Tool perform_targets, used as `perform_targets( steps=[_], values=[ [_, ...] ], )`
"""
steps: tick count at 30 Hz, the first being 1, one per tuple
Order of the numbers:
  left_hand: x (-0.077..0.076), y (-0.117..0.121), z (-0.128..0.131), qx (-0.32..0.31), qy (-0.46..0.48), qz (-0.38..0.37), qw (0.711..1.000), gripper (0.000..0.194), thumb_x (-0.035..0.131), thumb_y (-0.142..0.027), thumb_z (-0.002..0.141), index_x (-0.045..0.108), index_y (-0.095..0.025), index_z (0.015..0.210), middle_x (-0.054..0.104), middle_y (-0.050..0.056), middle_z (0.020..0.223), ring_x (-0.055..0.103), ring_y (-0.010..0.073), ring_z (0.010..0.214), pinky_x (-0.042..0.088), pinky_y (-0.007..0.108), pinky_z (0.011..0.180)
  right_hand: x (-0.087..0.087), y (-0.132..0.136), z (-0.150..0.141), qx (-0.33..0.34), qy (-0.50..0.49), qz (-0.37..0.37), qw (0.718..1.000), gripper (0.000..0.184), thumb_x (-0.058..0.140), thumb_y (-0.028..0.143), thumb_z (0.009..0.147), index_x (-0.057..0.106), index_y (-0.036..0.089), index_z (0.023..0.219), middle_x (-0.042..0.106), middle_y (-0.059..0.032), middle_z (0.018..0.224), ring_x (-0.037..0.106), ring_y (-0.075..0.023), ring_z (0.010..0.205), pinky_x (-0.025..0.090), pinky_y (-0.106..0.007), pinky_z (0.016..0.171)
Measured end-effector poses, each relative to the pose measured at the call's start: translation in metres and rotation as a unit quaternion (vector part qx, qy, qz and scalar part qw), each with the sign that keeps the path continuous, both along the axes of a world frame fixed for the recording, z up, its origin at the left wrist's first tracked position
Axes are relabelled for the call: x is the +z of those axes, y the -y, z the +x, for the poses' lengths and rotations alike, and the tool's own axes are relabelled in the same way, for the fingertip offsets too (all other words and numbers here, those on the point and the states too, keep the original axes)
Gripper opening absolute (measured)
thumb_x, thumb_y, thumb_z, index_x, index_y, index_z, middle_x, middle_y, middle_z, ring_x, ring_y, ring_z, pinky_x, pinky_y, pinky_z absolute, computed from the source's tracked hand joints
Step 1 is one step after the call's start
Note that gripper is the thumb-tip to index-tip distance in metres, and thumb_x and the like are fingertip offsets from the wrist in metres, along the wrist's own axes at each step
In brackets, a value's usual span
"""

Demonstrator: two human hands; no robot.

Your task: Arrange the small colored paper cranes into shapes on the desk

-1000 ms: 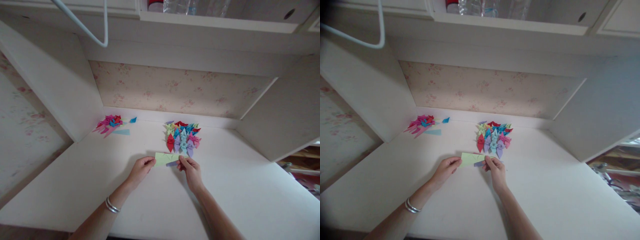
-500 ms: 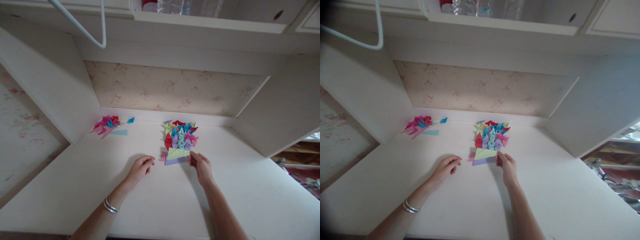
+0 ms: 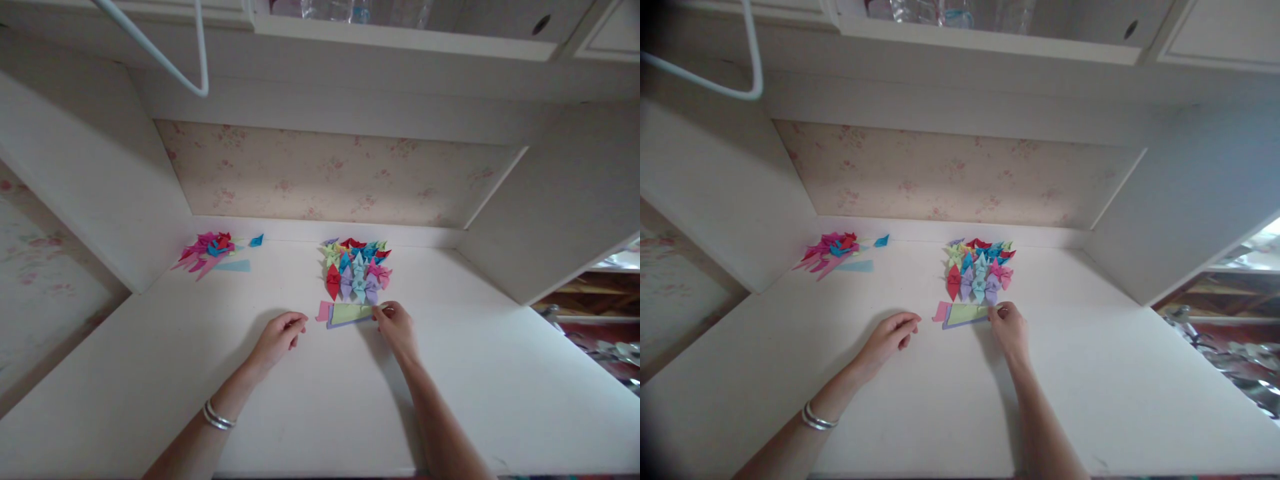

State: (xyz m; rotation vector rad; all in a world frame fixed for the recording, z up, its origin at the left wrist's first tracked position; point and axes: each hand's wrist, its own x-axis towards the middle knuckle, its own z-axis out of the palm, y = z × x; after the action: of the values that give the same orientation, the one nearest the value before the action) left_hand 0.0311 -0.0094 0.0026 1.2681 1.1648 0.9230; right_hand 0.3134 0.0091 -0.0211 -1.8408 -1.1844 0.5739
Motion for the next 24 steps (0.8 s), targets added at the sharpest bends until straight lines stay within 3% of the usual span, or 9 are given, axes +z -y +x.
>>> perform_targets(
  steps=[6,9,13,17,21,23,24],
  values=[
    [-0.002,-0.001,0.000,0.000,-0.002,-0.006,1.000,0.033,0.060,-0.041,0.078,0.066,-0.013,0.095,0.060,0.002,0.077,0.043,0.0073,0.053,0.032,0.020,0.047,-0.004,0.001,0.000,-0.002,0.170,0.003,0.985,0.017,0.055,0.035,0.078,0.059,0.022,0.089,0.071,-0.0037,0.078,0.063,-0.0200,0.072,0.036,-0.027,0.060],
    [-0.004,-0.001,0.000,-0.003,-0.006,-0.002,1.000,0.033,0.059,-0.041,0.079,0.066,-0.013,0.096,0.060,0.002,0.076,0.044,0.0074,0.053,0.032,0.020,0.047,-0.006,0.002,0.000,0.009,0.200,-0.010,0.980,0.018,0.055,0.034,0.079,0.057,0.022,0.093,0.070,-0.0035,0.077,0.063,-0.0199,0.072,0.034,-0.026,0.059],
    [-0.008,-0.001,-0.001,-0.005,0.004,0.002,1.000,0.031,0.059,-0.040,0.080,0.066,-0.014,0.096,0.060,0.001,0.077,0.045,0.0074,0.054,0.033,0.020,0.048,-0.008,0.002,0.002,0.003,0.215,-0.025,0.976,0.034,0.057,0.037,0.079,0.051,0.021,0.108,0.067,-0.0015,0.070,0.060,-0.0198,0.065,0.032,-0.026,0.056],
    [-0.009,-0.006,-0.008,-0.002,0.025,0.006,1.000,0.030,0.058,-0.039,0.080,0.065,-0.015,0.095,0.060,0.002,0.079,0.046,0.0075,0.053,0.034,0.020,0.047,-0.006,0.005,0.002,-0.004,0.197,0.016,0.980,0.041,0.054,0.046,0.080,0.048,0.019,0.111,0.059,0.0026,0.056,0.057,-0.0194,0.056,0.030,-0.025,0.052],
    [-0.009,-0.038,-0.031,-0.015,-0.122,0.070,0.990,0.032,0.054,-0.039,0.081,0.067,-0.015,0.097,0.067,0.005,0.083,0.054,0.0113,0.056,0.040,0.022,0.049,-0.001,0.011,-0.010,0.020,0.152,0.084,0.985,0.036,0.047,0.055,0.086,0.052,0.020,0.095,0.050,0.0058,0.049,0.049,-0.0148,0.045,0.029,-0.024,0.048],
    [-0.008,-0.065,-0.051,-0.013,-0.258,0.142,0.956,0.033,0.050,-0.039,0.083,0.068,-0.016,0.099,0.070,0.007,0.092,0.062,0.0155,0.070,0.048,0.024,0.061,-0.001,0.014,-0.022,0.067,0.128,0.109,0.983,0.034,0.044,0.055,0.088,0.051,0.021,0.086,0.047,0.0065,0.048,0.045,-0.0127,0.043,0.029,-0.024,0.048],
    [-0.007,-0.080,-0.062,-0.012,-0.340,0.178,0.923,0.035,0.047,-0.038,0.084,0.068,-0.017,0.102,0.071,0.007,0.098,0.065,0.0168,0.081,0.049,0.024,0.071,-0.002,0.016,-0.027,0.096,0.123,0.120,0.980,0.034,0.044,0.054,0.089,0.051,0.021,0.082,0.046,0.0065,0.048,0.044,-0.0121,0.044,0.029,-0.024,0.048]
  ],
)
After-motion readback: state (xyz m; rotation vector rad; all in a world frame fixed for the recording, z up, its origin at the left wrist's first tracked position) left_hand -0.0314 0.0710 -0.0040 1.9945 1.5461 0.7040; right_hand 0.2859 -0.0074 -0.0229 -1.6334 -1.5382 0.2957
